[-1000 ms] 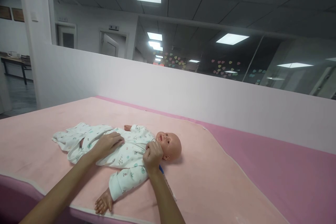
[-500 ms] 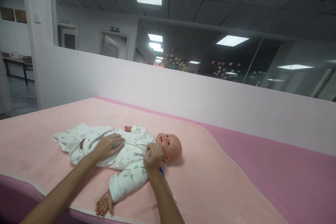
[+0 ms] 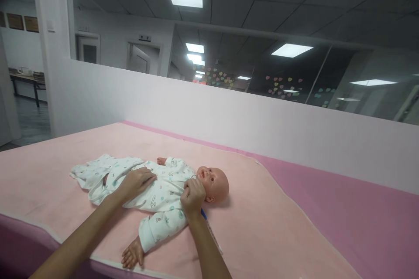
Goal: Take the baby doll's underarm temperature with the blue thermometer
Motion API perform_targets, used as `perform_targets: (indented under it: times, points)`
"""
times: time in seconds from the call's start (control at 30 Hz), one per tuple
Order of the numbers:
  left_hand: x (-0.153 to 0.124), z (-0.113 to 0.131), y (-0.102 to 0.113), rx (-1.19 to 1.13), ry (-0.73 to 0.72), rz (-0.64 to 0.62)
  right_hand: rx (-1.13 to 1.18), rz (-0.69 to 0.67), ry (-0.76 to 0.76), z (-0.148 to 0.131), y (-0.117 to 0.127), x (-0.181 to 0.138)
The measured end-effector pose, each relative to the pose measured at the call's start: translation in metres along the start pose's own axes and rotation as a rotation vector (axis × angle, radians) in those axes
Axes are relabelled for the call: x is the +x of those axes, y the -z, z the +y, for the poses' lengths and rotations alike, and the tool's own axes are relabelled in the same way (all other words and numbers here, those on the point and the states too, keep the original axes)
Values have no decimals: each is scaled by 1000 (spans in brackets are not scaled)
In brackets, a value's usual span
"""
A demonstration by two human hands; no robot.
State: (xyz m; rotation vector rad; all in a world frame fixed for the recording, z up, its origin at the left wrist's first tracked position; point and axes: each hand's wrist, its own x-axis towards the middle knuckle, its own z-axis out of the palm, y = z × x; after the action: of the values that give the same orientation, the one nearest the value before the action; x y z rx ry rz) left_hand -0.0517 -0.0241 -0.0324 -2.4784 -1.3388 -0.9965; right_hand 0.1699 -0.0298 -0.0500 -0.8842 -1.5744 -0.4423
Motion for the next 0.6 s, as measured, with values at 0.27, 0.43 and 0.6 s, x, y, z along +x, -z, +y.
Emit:
perform_targets:
  times: [0.27,0.43,0.6]
  points:
    - [2,-3,9,-326,70,-136,4,4,-2,-2,2,2]
    - [2,-4,8,-334,83,-157,-2,7,0,-2,1,2]
    - [2,-1,9,-337,91,-133,-5,7,3,-2,1,2]
